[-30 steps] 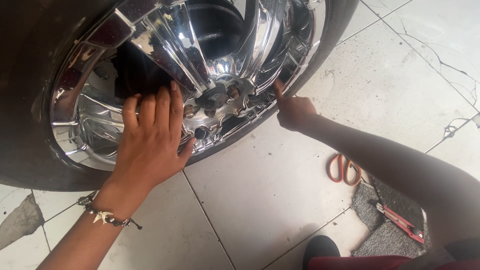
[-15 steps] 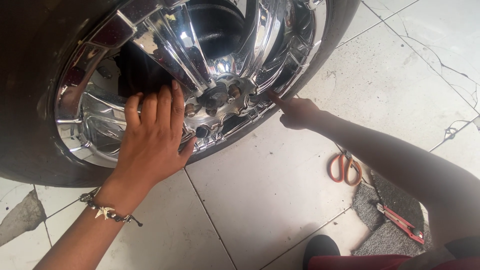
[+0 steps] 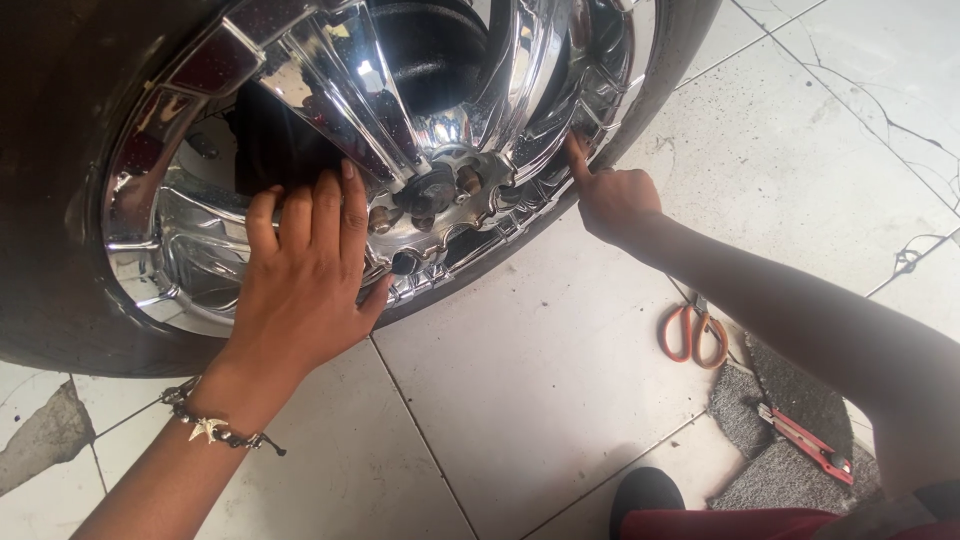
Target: The person cleans a chrome car wheel by hand, wiping the rim and spokes with a cloth. They move around the wheel to reach different sections, repeatedly rubbing the surface to remove dirt.
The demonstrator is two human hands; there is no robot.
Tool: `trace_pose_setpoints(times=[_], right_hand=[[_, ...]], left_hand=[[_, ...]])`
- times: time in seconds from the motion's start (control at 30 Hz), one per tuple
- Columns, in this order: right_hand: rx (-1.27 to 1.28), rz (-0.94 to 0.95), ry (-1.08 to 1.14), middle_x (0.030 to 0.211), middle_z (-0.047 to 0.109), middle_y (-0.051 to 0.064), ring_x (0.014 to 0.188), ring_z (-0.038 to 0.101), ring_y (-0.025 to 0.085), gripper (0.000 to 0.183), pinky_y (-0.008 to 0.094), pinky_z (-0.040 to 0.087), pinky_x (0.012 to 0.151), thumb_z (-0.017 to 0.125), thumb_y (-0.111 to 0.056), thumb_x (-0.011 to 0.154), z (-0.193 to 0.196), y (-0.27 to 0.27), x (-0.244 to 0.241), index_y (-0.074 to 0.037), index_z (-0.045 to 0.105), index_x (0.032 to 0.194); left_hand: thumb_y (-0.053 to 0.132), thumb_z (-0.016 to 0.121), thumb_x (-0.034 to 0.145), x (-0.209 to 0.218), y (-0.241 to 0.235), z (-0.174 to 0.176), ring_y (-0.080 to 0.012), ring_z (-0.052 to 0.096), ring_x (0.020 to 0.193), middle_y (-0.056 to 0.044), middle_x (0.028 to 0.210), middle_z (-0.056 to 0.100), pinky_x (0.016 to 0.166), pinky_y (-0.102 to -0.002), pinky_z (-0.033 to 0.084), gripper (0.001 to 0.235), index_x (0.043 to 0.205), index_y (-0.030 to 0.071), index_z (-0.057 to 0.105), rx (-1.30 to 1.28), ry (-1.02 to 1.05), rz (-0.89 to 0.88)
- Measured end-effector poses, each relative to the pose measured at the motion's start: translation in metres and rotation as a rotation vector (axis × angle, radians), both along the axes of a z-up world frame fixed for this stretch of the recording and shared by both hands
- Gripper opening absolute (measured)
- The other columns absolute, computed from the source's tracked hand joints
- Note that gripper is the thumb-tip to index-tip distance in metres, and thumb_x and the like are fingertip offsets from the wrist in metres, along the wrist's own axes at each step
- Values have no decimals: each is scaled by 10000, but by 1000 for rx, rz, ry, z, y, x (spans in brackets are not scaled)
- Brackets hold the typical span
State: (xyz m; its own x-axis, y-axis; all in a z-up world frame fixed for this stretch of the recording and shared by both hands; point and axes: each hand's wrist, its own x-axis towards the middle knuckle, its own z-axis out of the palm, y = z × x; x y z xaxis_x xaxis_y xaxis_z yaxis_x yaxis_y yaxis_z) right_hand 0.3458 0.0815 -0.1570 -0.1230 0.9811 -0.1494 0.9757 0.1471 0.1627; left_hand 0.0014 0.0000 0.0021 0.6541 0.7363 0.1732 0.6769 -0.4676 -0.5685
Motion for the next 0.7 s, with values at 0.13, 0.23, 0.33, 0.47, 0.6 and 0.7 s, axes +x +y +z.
trace_pose_setpoints(times=[0.13,0.23,0.33,0.47,0.6,0.7], right_hand=[[148,92,68,1115,620,211,576,691,287,886,418,555,473,494,-122,914,-47,14,4,-14,3,1643],[-2,109,104,1130,618,210,640,722,304,881,426,601,519,474,-115,923,-16,-4,-16,-23,-30,1640],[-319,69,131,753,722,162,668,728,313,879,427,609,603,458,-131,946,-21,-6,-16,-73,-58,1655],[216,497,137,788,720,65,588,691,241,351,415,566,512,496,-342,996,-93,20,24,-245,506,1334],[-28,118,70,750,710,109,539,677,265,693,424,555,471,418,-309,1053,3,-1,3,-119,91,1634],[-6,28,-75,736,717,105,523,687,236,824,385,539,477,449,-198,971,-6,7,6,-115,22,1671]], left_hand=[[570,635,870,-2,-1,-1,-311,476,1286,-227,1402,522,1127,-511,288,1009,1539,-117,320,-10,-14,2],[570,638,863,-2,0,-1,-315,472,1295,-227,1410,516,1131,-512,287,1021,1540,-121,310,-8,-13,-2],[563,648,857,0,-1,0,-317,469,1298,-231,1413,511,1133,-510,287,1028,1541,-124,306,-10,-21,-3],[556,666,844,0,-2,1,-315,471,1300,-228,1421,506,1142,-504,286,1035,1536,-126,311,-15,-40,-2],[567,659,845,-1,-1,-1,-310,473,1302,-224,1416,512,1139,-503,285,1034,1532,-127,318,8,-26,-10],[584,644,856,-2,0,-2,-310,474,1293,-235,1409,516,1131,-502,286,1035,1534,-128,321,22,17,-5]])
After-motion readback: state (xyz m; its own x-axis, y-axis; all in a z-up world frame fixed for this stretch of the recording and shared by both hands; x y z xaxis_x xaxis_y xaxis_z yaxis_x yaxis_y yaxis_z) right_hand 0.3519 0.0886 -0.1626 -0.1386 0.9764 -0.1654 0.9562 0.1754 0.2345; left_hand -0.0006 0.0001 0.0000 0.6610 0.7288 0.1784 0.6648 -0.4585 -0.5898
